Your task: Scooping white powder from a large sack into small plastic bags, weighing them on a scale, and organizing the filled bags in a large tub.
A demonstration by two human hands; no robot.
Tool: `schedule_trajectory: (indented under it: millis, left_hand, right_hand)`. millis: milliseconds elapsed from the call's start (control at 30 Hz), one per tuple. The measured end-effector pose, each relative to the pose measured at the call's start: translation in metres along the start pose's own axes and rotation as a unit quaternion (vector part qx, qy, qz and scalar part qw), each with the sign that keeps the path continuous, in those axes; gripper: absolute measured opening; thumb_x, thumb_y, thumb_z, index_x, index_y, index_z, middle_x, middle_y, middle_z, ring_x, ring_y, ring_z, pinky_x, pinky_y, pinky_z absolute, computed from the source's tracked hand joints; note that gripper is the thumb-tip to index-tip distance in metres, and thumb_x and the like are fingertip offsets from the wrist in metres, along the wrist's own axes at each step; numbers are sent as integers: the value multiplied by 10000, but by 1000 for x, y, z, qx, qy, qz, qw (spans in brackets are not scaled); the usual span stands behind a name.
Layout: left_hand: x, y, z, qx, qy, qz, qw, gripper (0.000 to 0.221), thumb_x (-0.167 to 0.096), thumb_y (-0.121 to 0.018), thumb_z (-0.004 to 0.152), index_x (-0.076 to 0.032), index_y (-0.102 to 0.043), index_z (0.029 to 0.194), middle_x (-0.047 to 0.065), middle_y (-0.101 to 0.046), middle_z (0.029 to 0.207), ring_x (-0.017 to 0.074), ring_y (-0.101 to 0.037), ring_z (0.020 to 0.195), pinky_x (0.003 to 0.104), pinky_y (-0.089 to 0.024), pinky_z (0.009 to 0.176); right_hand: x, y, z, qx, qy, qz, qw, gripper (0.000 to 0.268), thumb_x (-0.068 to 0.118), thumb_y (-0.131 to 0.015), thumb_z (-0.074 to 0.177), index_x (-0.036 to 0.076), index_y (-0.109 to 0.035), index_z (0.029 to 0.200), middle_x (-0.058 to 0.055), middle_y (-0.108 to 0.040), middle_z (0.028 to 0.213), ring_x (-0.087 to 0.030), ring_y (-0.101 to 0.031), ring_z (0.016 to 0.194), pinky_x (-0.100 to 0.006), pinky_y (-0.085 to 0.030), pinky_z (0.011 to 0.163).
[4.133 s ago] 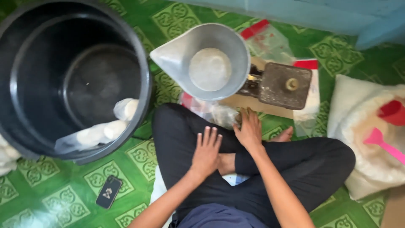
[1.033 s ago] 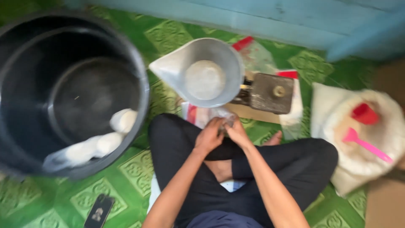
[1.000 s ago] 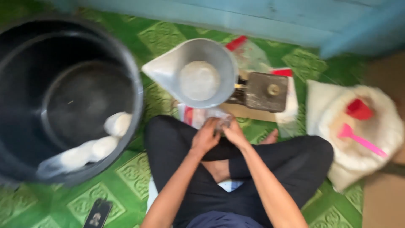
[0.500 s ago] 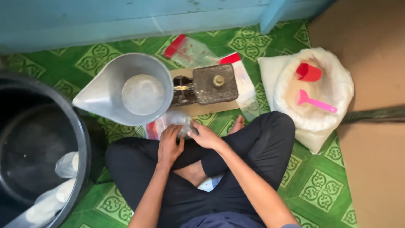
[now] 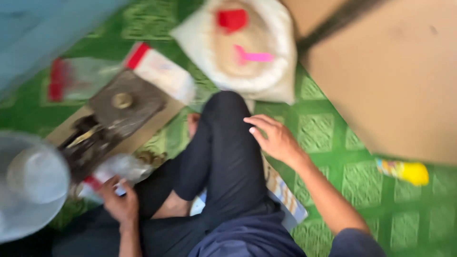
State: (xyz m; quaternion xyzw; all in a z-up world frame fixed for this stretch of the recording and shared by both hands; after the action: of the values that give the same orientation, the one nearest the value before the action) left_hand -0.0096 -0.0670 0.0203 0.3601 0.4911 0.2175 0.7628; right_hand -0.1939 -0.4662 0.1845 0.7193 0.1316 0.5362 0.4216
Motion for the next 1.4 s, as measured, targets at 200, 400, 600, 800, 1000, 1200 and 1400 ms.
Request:
schedule_trajectory:
  millis: [200,400,600,800,1000,1200,1400]
  left_hand:
    - [-18,-6,4,19,-29,10,999,100,80,-598,996,140,-639,1065,245,-616,995,361,-555,820,402,-478,725]
    - [-43,-2,13,18,-18,25,999,109,67,-600,981,112,-658,1062,214,-614,950,327,-566,793,388,-466,705]
    - [-54,14,1,-71,11,-6,997,62,91,-614,1003,131,-644,1039,214,-623,969,304,-564,774,364,-489,733]
    - [-61,33,-16,-136,112,-4,984,119,-9,-615,1055,108,-638,1054,191,-625,946,269,-542,765,345,-459,742]
    - [-72,49,-29,-157,156,-61,973,99,-3,-558,1068,75,-617,1085,162,-635,968,234,-581,834,316,-464,809]
    - [-73,55,-32,-168,200,-139,955,141,-21,-508,1069,83,-595,1106,176,-633,1003,222,-603,899,303,-494,865]
    - [-89,63,-37,-170,211,-184,945,142,-24,-490,1087,68,-585,1137,155,-614,1034,192,-597,920,286,-500,890]
  right_hand:
    - [-80,41,-45,-18,-107,36,993,305,77,-594,894,58,-661,1191,-58,-699,1125,-203,-676,845,-302,-554,740]
    - [-111,-7,-37,17,-138,101,985,333,107,-549,928,80,-624,1251,-99,-699,1121,-215,-688,938,-286,-594,845]
    - [-101,-38,-20,-39,-71,78,994,257,79,-618,855,35,-686,1099,-75,-696,1001,-273,-685,831,-346,-534,742]
    - [-116,-65,-7,30,-124,46,991,320,175,-596,869,85,-668,1167,-89,-636,1262,-266,-661,981,-365,-526,833]
    - [-118,-90,12,3,-36,-36,999,393,121,-583,870,62,-581,1259,-78,-605,1245,-266,-613,1074,-371,-499,885]
    - [-156,-174,41,-7,87,-201,976,806,260,-622,869,-93,-231,1479,-269,-177,1584,-378,-182,1481,-467,-187,1200]
    - [-199,-226,48,-38,79,-363,928,939,449,-584,856,-78,-167,1512,-261,-116,1607,-354,-118,1503,-455,-159,1204]
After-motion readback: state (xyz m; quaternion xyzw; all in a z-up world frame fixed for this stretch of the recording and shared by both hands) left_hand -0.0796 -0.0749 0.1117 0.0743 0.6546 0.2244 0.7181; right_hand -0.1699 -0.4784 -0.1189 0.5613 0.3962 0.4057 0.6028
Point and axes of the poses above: each hand's wrist, its own z-axis towards the middle knuckle, its own y-axis out of the back of the hand, x = y × z, the point moved 3 cm from there along z, towards the middle knuckle
